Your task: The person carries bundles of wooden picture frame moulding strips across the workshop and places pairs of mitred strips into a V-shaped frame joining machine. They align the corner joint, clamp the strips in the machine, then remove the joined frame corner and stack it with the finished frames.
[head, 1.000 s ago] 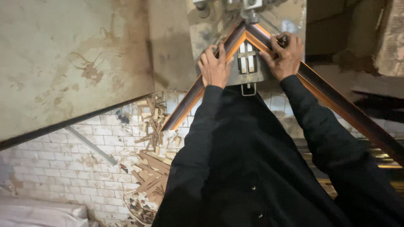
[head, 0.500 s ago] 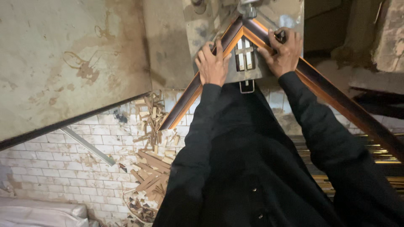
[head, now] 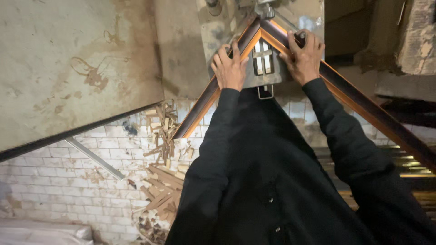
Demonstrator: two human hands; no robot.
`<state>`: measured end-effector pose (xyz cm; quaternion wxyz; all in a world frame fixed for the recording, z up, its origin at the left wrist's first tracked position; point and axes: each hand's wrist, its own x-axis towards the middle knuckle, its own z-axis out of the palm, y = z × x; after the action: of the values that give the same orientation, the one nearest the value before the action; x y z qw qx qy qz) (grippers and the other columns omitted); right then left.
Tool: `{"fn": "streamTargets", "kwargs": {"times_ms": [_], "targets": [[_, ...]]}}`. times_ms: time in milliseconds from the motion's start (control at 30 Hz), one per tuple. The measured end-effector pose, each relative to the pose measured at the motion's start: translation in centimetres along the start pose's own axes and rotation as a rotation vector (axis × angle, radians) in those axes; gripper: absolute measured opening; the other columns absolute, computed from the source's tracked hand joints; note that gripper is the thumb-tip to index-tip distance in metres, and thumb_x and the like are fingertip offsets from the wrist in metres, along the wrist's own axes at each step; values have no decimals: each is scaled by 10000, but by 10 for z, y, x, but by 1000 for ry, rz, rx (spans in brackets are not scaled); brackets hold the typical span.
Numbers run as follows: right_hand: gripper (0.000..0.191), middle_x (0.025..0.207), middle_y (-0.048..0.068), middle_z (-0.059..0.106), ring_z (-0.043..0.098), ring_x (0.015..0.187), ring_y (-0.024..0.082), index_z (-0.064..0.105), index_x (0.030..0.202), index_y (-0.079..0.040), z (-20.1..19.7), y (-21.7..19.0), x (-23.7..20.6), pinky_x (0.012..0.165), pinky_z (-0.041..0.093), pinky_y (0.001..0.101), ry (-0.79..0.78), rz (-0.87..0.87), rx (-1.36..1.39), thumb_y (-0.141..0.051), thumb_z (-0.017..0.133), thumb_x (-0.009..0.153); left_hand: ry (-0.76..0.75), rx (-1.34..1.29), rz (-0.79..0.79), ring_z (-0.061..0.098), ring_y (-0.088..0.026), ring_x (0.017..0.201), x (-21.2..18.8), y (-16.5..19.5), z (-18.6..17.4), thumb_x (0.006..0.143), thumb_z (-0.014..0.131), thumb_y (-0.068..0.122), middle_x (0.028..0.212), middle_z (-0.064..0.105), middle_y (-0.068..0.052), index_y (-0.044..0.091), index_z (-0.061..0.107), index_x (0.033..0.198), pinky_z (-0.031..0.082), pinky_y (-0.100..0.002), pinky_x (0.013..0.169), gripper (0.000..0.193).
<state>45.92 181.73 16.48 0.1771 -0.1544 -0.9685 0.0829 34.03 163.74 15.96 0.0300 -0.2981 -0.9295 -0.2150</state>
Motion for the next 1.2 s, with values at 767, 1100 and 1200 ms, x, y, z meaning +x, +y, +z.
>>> {"fn": "streamTargets", "kwargs": {"times_ms": [767,1100,1200], "targets": [[554,1350,120,520,461,1266,317,712,1408,-168,-19,-9,48,1027,364,502,58,35,67,-418,870,939,-12,11,6,432,-398,1302,46,14,-28,888,741,457,1480,419,-196,184,548,1434,315,-648,1067,641],[581,1322,148,512,449,1253,330,704,1423,-190,3,4,43,1043,343,537,81,26,-34,-448,853,924,98,124,-180,515,-339,1242,-44,-55,-50,987,565,613,1333,543,-161,209,576,1478,265,-618,1061,636],[581,1330,148,509,447,1256,323,698,1436,-204,12,10,40,1053,335,538,97,15,-63,-465,849,940,117,130,-315,545,-297,1118,-64,-59,-40,990,558,622,1157,572,-112,244,631,1414,313,-547,1043,573]]}}
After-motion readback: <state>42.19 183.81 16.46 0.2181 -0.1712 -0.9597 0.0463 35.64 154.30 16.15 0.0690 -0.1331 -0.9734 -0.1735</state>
